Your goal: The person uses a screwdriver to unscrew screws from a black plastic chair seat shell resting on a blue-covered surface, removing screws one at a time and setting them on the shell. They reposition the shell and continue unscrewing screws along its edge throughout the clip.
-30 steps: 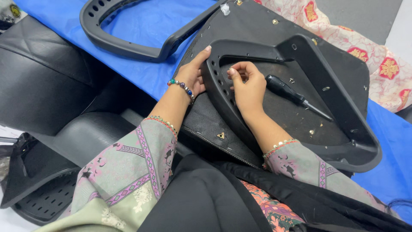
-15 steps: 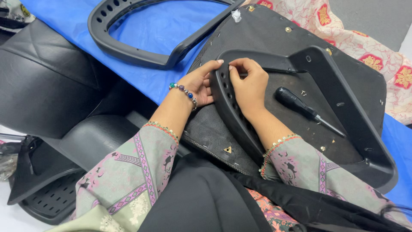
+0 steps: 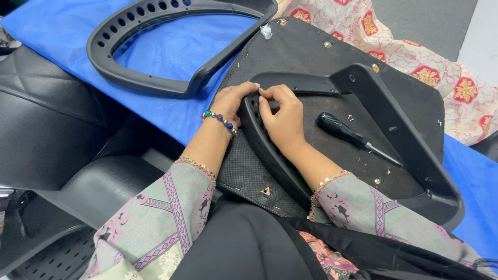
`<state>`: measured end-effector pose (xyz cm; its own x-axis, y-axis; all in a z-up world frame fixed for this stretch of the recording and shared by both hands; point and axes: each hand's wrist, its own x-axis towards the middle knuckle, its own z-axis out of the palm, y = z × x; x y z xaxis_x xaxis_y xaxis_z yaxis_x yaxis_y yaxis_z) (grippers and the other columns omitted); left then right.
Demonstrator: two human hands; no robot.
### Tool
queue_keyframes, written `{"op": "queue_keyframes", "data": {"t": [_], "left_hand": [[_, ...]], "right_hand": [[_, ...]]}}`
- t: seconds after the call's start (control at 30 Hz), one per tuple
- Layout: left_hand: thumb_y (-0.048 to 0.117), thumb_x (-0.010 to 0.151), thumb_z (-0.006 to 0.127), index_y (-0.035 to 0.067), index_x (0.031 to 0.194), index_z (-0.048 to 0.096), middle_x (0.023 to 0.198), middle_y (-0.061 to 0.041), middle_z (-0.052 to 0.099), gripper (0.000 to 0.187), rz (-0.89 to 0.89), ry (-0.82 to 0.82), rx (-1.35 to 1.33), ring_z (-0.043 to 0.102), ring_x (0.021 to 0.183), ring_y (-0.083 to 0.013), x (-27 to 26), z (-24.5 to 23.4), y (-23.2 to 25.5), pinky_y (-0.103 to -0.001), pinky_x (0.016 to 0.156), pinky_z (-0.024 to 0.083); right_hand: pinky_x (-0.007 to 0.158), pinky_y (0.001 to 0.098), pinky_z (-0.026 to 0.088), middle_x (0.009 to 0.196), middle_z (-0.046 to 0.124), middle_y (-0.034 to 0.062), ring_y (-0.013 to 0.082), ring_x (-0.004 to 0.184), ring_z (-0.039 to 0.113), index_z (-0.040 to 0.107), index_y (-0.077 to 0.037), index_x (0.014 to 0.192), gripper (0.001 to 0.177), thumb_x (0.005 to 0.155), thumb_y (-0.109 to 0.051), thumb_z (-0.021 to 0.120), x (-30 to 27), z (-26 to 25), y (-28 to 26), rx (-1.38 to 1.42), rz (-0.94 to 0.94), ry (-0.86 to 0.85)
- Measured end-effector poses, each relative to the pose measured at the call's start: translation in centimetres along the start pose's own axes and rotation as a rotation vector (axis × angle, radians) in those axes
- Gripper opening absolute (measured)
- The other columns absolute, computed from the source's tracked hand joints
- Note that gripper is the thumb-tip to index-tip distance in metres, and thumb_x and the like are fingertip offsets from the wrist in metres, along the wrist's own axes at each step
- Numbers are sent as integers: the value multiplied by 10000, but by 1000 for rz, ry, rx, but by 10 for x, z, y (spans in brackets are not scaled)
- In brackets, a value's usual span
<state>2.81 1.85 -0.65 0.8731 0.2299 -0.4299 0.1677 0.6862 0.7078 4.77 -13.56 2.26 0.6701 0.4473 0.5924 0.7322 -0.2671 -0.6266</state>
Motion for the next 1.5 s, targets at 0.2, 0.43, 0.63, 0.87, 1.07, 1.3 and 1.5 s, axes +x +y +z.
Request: {"op": "queue_keyframes", "data": {"t": [0.2,0.43,0.63,0.87,1.07,1.3,1.5], "left_hand": [[183,763,789,3,823,705,720,-79,707,208,69,72,4,667,542,-161,5,2,-8,-306,518,569],[154,747,790,0,804,669,702,-99,706,204,55,130,-24,672,535,-184,5,4,-9,-331,516,582],[124,774,771,-54,837,679,719,-135,723,209,20,33,-26,699,562,-203,7,0,-4,-320,559,590],[78,754,769,-50,838,674,740,-133,721,181,31,40,-49,721,608,-219,11,-3,-8,-336,603,624],[106,754,808,-7,814,659,738,-89,686,196,123,89,-18,652,572,-157,6,-5,-14,-297,568,547],[125,736,794,-21,822,675,731,-96,706,207,119,122,-11,650,563,-151,0,1,-13,-280,541,538],[155,702,826,1,888,621,756,-100,706,317,138,244,38,664,591,-153,-6,8,-10,-285,553,565]], "right_hand": [[668,275,562,864,764,65,120,719,710,735,-18,959,98,939,-109,705,5,4,13,194,393,-54],[596,219,570,836,721,21,68,710,676,703,-33,965,80,948,-111,709,7,12,18,296,477,-28],[669,252,542,861,684,37,95,711,661,652,-28,962,87,997,-104,626,7,17,20,91,377,-28],[697,301,541,990,620,91,136,746,654,581,-26,1012,93,1025,-118,579,3,15,18,154,344,15],[828,380,490,983,585,123,251,889,602,573,-13,1008,70,1006,-81,586,1,18,14,-20,170,-20],[846,376,490,973,591,113,249,902,597,586,-21,994,55,985,-73,603,1,16,8,-6,145,-44],[780,347,515,957,605,95,208,812,621,610,-19,978,53,986,-71,611,3,14,4,35,245,-41]]}}
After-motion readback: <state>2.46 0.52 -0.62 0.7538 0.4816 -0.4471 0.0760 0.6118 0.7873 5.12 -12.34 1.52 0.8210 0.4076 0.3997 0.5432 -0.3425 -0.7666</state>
